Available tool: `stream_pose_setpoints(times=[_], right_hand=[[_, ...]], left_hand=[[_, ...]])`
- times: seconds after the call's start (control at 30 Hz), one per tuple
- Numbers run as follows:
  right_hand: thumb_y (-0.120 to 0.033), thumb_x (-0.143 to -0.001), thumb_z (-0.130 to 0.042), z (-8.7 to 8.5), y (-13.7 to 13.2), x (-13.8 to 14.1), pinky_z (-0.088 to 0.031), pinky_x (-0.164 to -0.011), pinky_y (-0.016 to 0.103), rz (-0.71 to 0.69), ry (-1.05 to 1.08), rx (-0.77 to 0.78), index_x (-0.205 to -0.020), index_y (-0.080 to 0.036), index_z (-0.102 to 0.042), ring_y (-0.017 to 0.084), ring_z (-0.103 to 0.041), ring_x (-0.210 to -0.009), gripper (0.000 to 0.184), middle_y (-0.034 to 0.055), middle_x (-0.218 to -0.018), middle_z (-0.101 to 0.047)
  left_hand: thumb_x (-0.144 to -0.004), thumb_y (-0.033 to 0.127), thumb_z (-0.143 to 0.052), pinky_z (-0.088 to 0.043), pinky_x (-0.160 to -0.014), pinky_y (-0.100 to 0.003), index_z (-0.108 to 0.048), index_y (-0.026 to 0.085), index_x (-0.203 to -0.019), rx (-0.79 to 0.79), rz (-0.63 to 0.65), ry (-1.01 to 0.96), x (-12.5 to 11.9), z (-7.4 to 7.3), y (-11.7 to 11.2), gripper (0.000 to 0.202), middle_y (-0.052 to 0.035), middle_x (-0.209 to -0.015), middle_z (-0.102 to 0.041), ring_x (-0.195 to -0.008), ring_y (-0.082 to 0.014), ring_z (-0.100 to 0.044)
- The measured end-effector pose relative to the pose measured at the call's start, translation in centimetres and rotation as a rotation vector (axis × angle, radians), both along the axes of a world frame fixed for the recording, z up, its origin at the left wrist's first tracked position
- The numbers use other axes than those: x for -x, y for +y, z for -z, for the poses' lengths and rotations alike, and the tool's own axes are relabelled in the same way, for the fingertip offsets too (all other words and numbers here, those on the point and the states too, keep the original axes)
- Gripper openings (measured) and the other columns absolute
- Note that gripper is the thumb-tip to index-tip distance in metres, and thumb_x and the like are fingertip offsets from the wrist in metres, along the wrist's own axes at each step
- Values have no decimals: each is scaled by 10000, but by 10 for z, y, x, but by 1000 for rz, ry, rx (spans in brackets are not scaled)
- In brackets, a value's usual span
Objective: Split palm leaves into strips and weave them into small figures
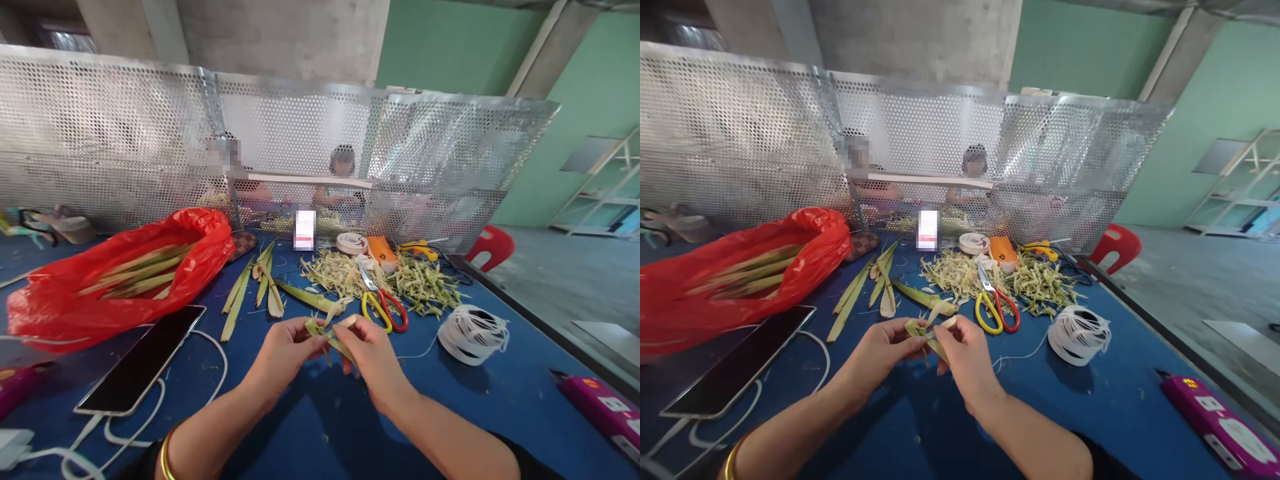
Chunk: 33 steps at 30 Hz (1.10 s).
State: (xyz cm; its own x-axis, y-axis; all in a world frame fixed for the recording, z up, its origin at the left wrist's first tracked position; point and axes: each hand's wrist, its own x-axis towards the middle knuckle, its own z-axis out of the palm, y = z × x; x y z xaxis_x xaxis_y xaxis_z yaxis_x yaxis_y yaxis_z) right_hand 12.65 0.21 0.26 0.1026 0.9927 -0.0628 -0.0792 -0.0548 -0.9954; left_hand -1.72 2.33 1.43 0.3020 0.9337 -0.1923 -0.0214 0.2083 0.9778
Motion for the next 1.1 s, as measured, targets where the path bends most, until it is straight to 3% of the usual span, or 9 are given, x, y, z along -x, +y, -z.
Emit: stream_pose_setpoints(times=[0.1, 0.23, 0.37, 0.57, 0.67, 0.83, 0.93, 1.1], right_hand=[[-389, -754, -622, 1, -3, 3, -326, -360, 196, -9, 95, 64, -704, -155, -550, 51, -425, -338, 249, -35, -577, -574], [-401, -797, -590, 3, -9, 5, -425, -470, 218, -23, 118, 45, -766, -157, -537, 69, -509, -415, 252, 6, -673, -638], [-378, -842, -542, 2, -14, 3, -489, -561, 260, -75, -98, -121, -898, -174, -559, 119, -589, -523, 212, 28, -756, -661], [-206, -893, -442, -3, -19, -3, -517, -711, 265, -318, -386, -329, -1045, -190, -618, 135, -649, -701, 233, 21, -807, -679], [-167, -885, -461, -8, -18, -8, -500, -688, 245, -317, -556, -501, -984, -200, -640, 128, -635, -718, 207, 18, -814, -677], [-168, -876, -478, -16, -12, -17, -404, -758, 332, 53, -1083, -918, -799, -197, -655, 167, -579, -756, 196, 48, -820, -634], [-148, -893, -419, -15, -7, -19, -369, -758, 314, 12, -1197, -891, -776, -179, -611, 133, -555, -636, 226, 15, -696, -617], [-188, -879, -437, -6, -5, -18, -328, -618, 263, 30, -1209, -670, -734, -183, -587, 122, -510, -521, 209, -11, -577, -589]], left_hand=[[-598, 323, -766, -468, -670, -247, -687, 142, -898, 45, -87, -16, -1, 0, 0, 359, -31, -735, -703, -688, -146, -629], [-612, 295, -751, -460, -659, -226, -685, 140, -845, 47, -185, -76, 1, -1, 1, 288, -24, -707, -700, -648, -119, -602], [-606, 296, -749, -466, -638, -240, -678, 128, -832, 24, -235, -81, 2, 1, 3, 291, -22, -670, -687, -609, -124, -603], [-589, 299, -754, -430, -531, -224, -679, 117, -908, 25, -208, -59, 1, 3, 4, 374, 8, -602, -643, -506, -101, -555], [-600, 280, -732, -414, -523, -212, -701, 119, -889, -8, -149, -7, 0, 4, 3, 333, 14, -597, -639, -518, -95, -531], [-608, 208, -660, -382, -521, -200, -721, 136, -666, -54, 147, 76, -2, 2, -5, 111, 11, -558, -632, -528, -99, -520], [-604, 186, -624, -411, -565, -213, -698, 144, -605, -1, 248, 97, -3, -5, -9, 85, -9, -577, -661, -562, -119, -562], [-664, 264, -618, -433, -595, -223, -685, 144, -663, 20, 280, 77, -3, -7, -10, 138, -22, -600, -668, -566, -122, -575]])
